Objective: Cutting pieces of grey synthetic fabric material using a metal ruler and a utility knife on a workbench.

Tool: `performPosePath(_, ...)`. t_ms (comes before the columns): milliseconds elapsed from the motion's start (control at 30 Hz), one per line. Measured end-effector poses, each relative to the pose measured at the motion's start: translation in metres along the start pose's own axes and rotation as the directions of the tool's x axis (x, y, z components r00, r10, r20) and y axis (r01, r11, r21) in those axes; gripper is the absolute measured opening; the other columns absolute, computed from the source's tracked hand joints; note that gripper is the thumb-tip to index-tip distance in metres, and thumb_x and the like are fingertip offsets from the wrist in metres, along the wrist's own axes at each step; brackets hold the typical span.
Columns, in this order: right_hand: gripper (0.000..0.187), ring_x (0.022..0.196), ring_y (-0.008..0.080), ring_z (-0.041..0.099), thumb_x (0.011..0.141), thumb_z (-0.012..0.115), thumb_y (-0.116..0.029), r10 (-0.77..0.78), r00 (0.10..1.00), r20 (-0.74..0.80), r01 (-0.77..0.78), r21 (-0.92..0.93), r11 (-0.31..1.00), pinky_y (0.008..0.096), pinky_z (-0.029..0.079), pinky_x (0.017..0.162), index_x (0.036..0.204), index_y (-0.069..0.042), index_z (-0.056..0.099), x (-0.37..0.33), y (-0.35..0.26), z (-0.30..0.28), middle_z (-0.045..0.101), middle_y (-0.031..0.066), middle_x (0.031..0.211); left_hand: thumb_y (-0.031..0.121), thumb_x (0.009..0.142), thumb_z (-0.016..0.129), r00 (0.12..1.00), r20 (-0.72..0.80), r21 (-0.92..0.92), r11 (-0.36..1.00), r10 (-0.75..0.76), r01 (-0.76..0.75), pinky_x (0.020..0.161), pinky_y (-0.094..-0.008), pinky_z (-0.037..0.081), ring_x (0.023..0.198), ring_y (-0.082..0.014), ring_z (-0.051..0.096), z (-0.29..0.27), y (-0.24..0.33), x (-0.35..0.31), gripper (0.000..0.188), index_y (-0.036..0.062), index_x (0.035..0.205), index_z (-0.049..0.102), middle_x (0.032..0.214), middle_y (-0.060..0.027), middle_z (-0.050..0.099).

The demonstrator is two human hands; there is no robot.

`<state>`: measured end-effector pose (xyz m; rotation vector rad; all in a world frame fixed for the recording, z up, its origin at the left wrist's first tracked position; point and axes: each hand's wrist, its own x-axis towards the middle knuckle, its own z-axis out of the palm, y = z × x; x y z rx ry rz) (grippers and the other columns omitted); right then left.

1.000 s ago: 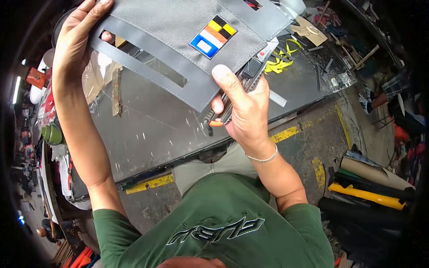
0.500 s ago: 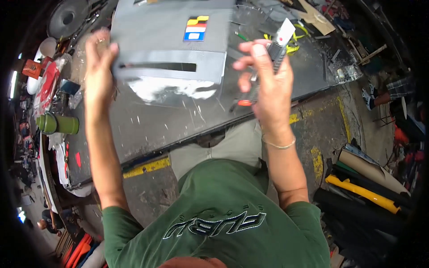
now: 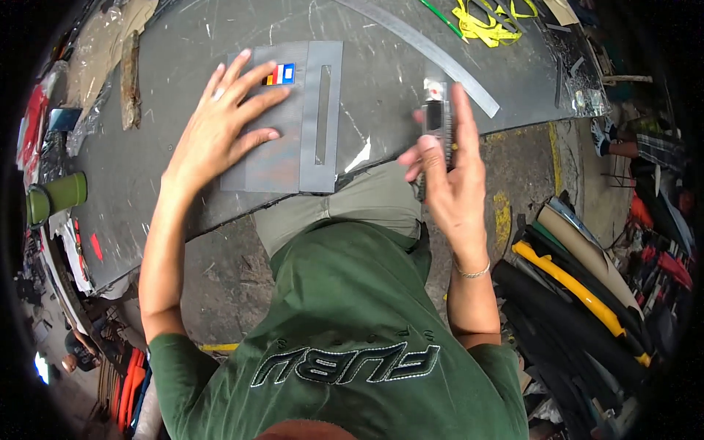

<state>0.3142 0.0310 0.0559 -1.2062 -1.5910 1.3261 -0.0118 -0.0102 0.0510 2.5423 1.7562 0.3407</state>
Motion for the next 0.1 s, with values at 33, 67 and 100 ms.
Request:
performPosePath(33,0.067,0.085,0.0134,0.068,0.107,0.052,-0.003,0.006,0.999,0.036,-0.007,0.032,0.999,0.0262,0.058,0.069,0.166,-0.009,0.021,-0.002,-0.003,0.004,0.057,0.0255,0.144,0.031,0.093,0.072,1.0,0.003,-0.006,1.0,0.001,-0.001,0.126,-0.0534,0.027,0.152,-0.0344,0.035,0.008,-0.007,0.004,0.05,0.0183,0.141,0.063,0.155,-0.0091,0.05)
performPosePath(67,0.069,0.084,0.0137,0.069,0.107,0.052,-0.005,0.047,0.995,0.092,-0.044,-0.036,0.998,0.0261,0.059,0.07,0.167,-0.012,0.019,-0.003,-0.003,0.004,0.054,0.027,0.147,0.038,0.094,0.072,0.998,0.061,-0.054,0.998,-0.034,0.038,0.126,-0.055,0.026,0.155,-0.0337,0.031,0.016,-0.011,0.006,0.057,0.0202,0.147,0.058,0.161,-0.0074,0.044)
performPosePath(100,0.07,0.084,0.0139,0.07,0.108,0.053,-0.007,0.095,0.987,0.132,-0.081,-0.109,0.991,0.026,0.059,0.07,0.168,-0.015,0.016,-0.003,-0.002,0.002,0.051,0.0284,0.15,0.044,0.094,0.071,0.991,0.119,-0.105,0.992,-0.054,0.066,0.126,-0.0567,0.025,0.157,-0.0331,0.026,0.027,-0.013,0.011,0.064,0.0222,0.152,0.053,0.166,-0.0056,0.037)
